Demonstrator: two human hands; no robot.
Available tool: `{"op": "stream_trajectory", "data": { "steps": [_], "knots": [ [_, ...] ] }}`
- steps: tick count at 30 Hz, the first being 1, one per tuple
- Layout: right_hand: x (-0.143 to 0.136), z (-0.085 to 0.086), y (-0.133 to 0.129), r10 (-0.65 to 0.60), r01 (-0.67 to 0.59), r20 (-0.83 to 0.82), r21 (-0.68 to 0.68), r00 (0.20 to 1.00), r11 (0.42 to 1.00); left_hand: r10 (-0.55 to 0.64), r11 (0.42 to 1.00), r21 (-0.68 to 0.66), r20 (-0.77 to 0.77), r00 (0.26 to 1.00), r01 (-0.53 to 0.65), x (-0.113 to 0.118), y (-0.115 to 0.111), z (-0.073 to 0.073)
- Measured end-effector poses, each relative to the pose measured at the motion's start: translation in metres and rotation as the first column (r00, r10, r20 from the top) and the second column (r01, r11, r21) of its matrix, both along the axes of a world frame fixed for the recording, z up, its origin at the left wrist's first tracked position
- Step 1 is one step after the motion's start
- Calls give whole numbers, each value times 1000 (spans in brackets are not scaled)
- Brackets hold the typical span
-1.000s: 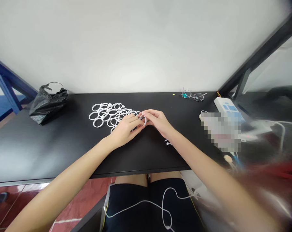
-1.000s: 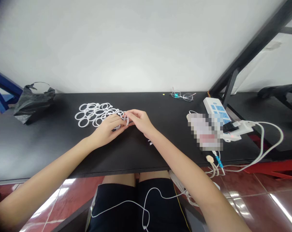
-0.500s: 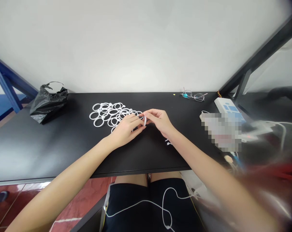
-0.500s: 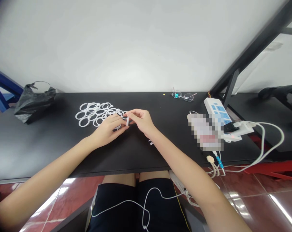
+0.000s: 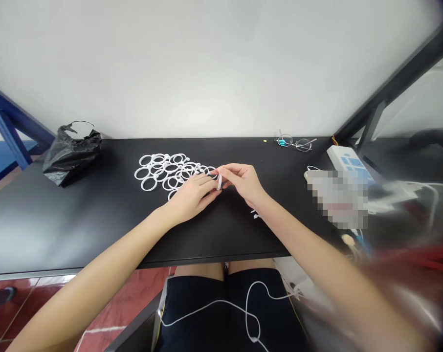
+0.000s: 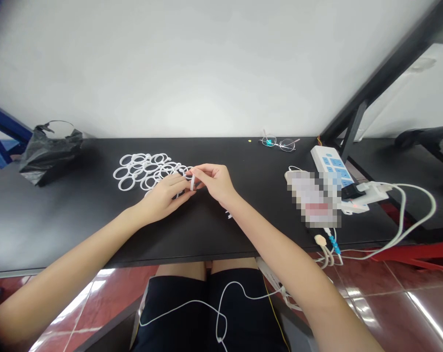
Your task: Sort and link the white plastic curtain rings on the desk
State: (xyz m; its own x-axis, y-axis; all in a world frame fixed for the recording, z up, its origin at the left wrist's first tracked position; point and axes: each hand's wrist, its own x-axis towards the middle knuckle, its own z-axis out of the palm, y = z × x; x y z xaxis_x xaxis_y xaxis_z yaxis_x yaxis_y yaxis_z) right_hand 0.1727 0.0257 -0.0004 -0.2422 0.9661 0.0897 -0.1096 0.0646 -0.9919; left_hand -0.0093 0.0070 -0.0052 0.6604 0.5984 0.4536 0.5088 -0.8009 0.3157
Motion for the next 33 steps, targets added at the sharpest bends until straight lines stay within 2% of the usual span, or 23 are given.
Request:
{"op": "stream_trajectory", "data": {
  "steps": [10,16,18,20,23,25,28,33],
  "knots": [
    [1,6,-1,-80,80,-6,-43,997,996,72,996,55,54,996,-75,-2,2,0],
    [2,3,3,-144,145,32,-44,989,988,140,986,91,-1,990,-139,-6,6,-2],
    [3,0,4,-143,143,81,9,986,990,160,983,93,-17,987,-158,-6,6,-2],
    [2,-3,3,-166,140,201,140,965,980,181,979,99,-26,983,-178,-6,7,-2],
    [1,-9,0,-263,72,426,414,866,907,220,970,117,-29,975,-215,-6,7,-2],
    [1,-12,-1,-295,-24,512,527,807,849,246,963,124,-38,969,-240,-6,7,-2],
    [1,-18,0,-287,-139,594,568,751,812,276,956,125,-63,959,-267,-6,8,-4],
    [2,-22,3,-251,-206,661,532,707,821,300,950,121,-93,949,-289,-7,9,-6]
  ]
}}
